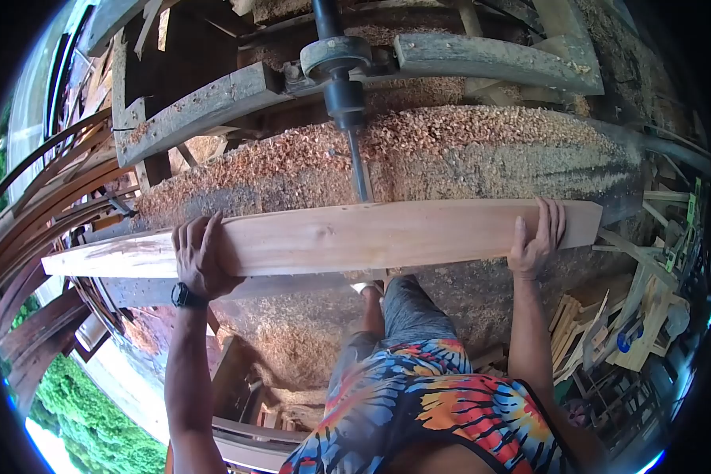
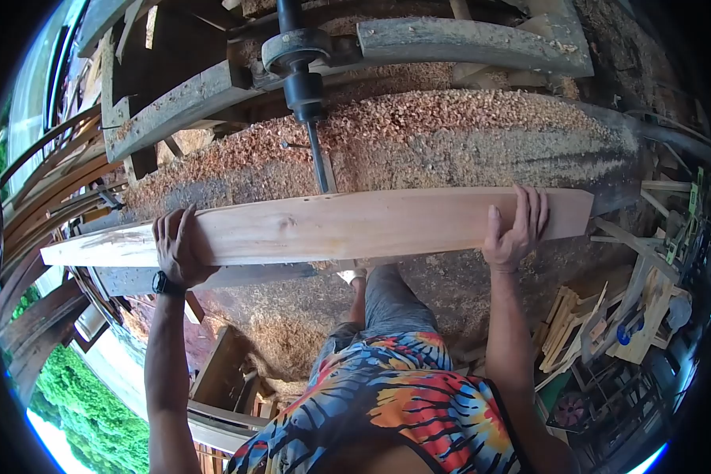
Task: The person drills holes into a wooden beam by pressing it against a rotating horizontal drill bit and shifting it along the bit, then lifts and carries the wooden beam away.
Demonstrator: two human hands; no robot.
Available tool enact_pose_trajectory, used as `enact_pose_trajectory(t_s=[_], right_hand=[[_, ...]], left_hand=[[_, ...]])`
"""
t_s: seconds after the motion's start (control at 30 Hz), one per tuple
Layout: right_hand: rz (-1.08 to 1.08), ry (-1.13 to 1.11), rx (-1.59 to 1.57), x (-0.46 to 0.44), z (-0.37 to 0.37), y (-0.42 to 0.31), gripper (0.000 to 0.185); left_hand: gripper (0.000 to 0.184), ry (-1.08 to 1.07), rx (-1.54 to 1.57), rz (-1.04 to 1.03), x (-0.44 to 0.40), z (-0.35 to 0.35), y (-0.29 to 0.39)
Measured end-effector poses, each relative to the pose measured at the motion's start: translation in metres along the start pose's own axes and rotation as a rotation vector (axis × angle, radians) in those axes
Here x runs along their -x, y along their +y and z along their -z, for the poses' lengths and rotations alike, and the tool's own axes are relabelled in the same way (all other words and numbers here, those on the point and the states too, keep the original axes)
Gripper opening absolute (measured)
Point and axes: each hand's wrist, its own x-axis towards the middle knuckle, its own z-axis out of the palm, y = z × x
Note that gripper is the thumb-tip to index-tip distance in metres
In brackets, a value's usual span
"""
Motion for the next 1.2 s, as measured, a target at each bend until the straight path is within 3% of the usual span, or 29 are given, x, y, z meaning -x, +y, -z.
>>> enact_pose_trajectory(t_s=[0.47, 1.2], right_hand=[[0.015, -0.060, 0.002, -0.012, 0.002, -0.001, 0.059], [0.024, -0.045, -0.012, -0.022, -0.001, 0.005, 0.059]], left_hand=[[0.120, -0.073, 0.005, 0.104, -0.003, -0.001, -0.002], [0.113, -0.066, -0.011, 0.073, -0.008, -0.004, -0.002]])
